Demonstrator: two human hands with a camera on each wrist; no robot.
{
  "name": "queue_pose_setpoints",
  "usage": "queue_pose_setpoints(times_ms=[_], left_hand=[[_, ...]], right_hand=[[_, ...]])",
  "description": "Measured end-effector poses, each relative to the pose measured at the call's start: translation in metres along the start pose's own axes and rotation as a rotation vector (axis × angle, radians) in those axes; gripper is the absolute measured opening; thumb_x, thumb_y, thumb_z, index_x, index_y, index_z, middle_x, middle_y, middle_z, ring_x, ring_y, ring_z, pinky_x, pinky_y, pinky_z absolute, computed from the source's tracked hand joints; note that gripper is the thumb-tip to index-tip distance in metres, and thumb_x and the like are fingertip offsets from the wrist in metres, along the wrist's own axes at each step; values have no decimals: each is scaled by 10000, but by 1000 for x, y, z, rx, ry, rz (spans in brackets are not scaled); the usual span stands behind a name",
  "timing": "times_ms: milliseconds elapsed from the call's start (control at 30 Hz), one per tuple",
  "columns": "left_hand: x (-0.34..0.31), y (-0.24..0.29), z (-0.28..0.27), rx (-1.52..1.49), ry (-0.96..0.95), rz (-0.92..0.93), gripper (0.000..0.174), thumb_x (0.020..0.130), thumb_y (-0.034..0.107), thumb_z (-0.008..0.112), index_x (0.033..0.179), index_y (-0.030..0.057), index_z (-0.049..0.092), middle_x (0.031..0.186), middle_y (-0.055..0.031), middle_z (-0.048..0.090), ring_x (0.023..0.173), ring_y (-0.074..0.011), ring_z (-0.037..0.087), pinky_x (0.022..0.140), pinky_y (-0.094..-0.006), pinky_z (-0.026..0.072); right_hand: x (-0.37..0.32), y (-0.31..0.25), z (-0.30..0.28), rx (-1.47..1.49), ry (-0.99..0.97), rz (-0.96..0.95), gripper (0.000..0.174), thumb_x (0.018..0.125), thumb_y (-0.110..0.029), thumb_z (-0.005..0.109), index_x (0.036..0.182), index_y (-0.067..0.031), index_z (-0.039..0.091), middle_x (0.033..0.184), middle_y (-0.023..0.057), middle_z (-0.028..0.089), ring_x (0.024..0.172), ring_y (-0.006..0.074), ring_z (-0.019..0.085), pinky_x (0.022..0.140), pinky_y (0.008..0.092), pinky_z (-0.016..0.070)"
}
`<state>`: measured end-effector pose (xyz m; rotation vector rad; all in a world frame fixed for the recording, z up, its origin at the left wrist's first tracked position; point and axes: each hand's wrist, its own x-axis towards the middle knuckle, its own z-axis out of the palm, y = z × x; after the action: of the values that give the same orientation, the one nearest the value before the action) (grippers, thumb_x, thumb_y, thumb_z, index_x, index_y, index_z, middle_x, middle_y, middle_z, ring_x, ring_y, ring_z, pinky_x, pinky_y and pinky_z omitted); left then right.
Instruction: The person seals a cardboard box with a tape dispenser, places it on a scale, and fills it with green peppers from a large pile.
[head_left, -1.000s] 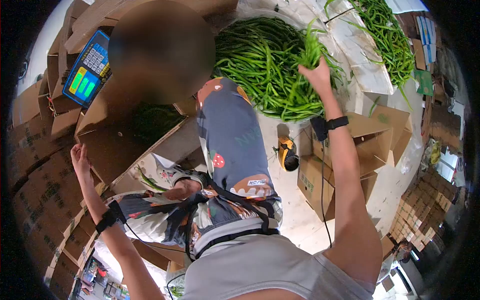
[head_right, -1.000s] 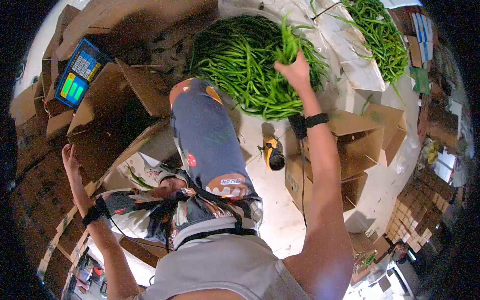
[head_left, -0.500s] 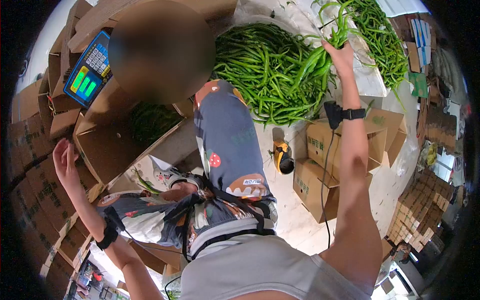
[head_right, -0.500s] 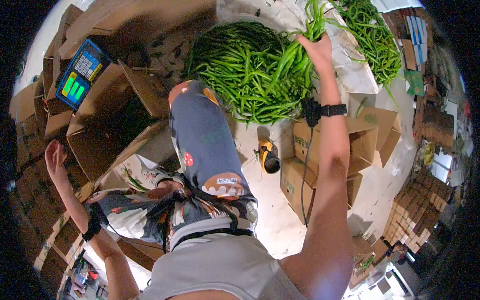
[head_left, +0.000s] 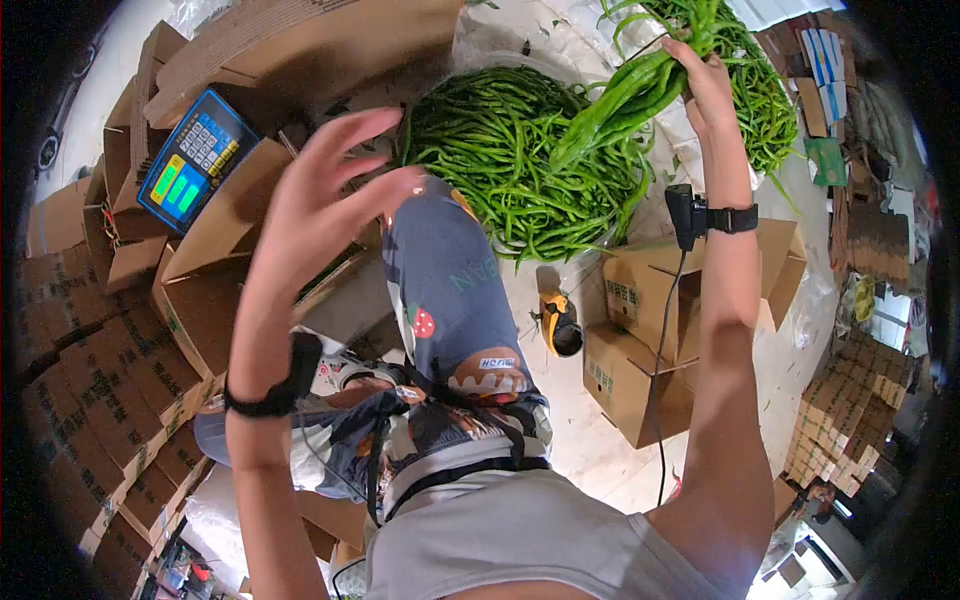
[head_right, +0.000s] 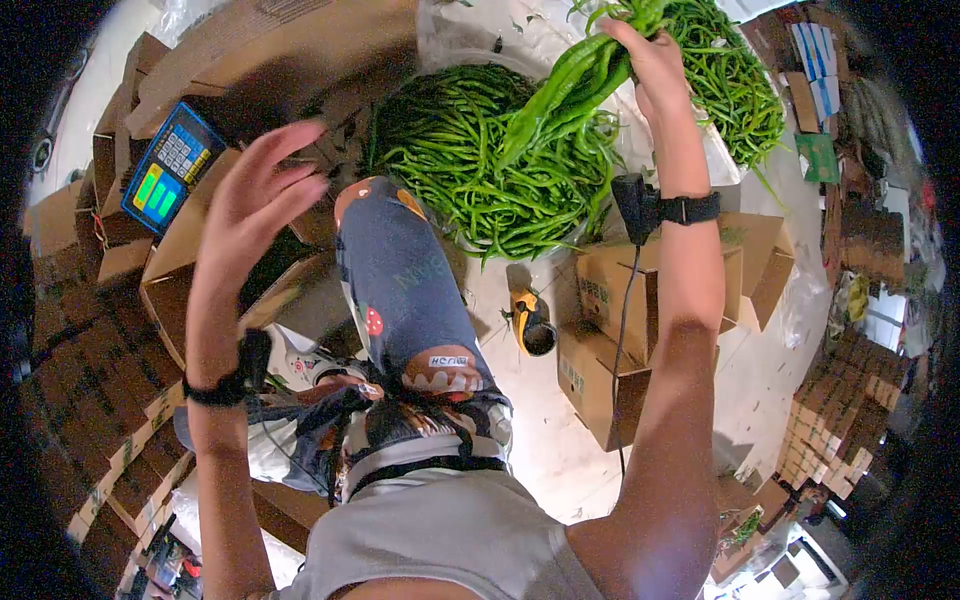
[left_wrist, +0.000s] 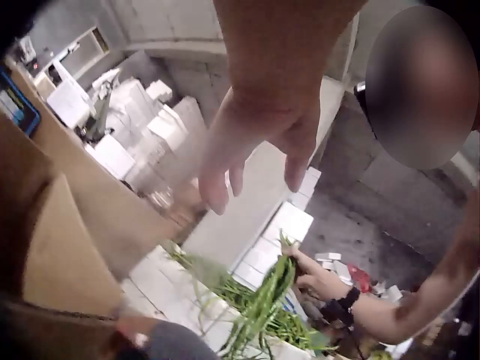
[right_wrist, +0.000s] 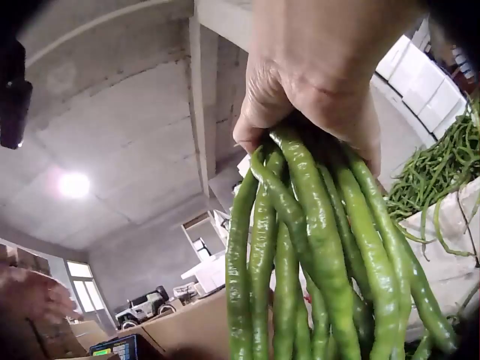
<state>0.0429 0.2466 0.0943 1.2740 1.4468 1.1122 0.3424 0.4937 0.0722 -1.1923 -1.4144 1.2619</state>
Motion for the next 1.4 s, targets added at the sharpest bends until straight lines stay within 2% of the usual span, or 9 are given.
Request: queue_pose_setpoints(times_ms=[167, 233, 400, 633, 767, 933, 1033, 1133, 1400], left_hand=[[116, -12, 103, 51, -104, 139, 1070, 507, 352, 812, 1290, -70, 215, 1279, -202, 351, 1196, -311, 334, 997, -342, 280], [147, -13, 137, -211, -136, 119, 1048, 484, 289, 829, 1284, -44, 240, 1232, -183, 406, 1155, -291, 387, 974, -328, 306], [141, -8, 136, -884, -213, 55, 564, 591, 0, 710, 1092, 19, 452, 881, -95, 580, 748, -201, 588, 670, -343, 485], [98, -16, 98, -1133, -71, 83, 395, 710, 189, 608, 1033, -12, 499, 941, -173, 575, 835, -253, 579, 774, -367, 480], [66, -8, 71, -1355, -43, 138, 379, 717, 179, 592, 1038, 4, 491, 879, -130, 571, 894, -293, 567, 734, -395, 496], [33, 0, 53, -1393, 42, 244, 482, 679, 262, 597, 1066, 6, 470, 896, -143, 550, 843, -260, 527, 780, -396, 447], [20, -3, 38, -1522, -48, 228, 486, 671, 254, 602, 1060, -6, 468, 882, -134, 547, 829, -256, 528, 780, -387, 436], [8, -5, 26, -1546, -40, 308, 486, 667, 244, 607, 1060, -7, 473, 890, -119, 545, 826, -242, 529, 774, -361, 429], [-51, -7, -4, -1643, 11, 333, 513, 654, 254, 627, 1083, 19, 471, 991, -55, 518, 829, -199, 520, 771, -322, 418]], right_hand=[[5, -27, 20, -55, -201, -49, 323, 712, -203, 666, 934, 7, 560, 872, 57, 582, 792, 129, 551, 722, 260, 443], [3, -45, 41, -81, -238, 65, 303, 762, -197, 622, 977, 7, 562, 884, 49, 588, 807, 117, 553, 724, 257, 443], [-31, -102, 91, 41, -255, 143, 173, 730, -111, 614, 828, 24, 566, 695, 86, 563, 580, 165, 543, 516, 280, 448], [-48, -118, 149, 315, -637, 392, 148, 820, -145, 550, 833, 1, 566, 681, 77, 554, 551, 170, 522, 486, 289, 439], [-65, -134, 173, 397, -929, 515, 253, 904, -247, 400, 889, -50, 558, 774, 50, 567, 660, 154, 520, 626, 292, 446], [-94, -199, 163, 75, -1038, 323, 308, 923, -291, 349, 979, -53, 537, 918, 84, 557, 776, 179, 516, 739, 274, 435], [-113, -230, 143, -1003, -1407, -410, 371, 922, -314, 345, 1214, -95, 412, 1175, 120, 433, 1063, 152, 396, 958, 340, 277], [-160, -215, 126, -404, -892, -269, 268, 824, -197, 552, 1010, -4, 560, 890, 36, 593, 820, 104, 553, 713, 246, 442], [-208, -160, 132, -329, -819, -131, 221, 862, -183, 501, 988, -12, 564, 799, 26, 590, 708, 74, 531, 631, 196, 430]])
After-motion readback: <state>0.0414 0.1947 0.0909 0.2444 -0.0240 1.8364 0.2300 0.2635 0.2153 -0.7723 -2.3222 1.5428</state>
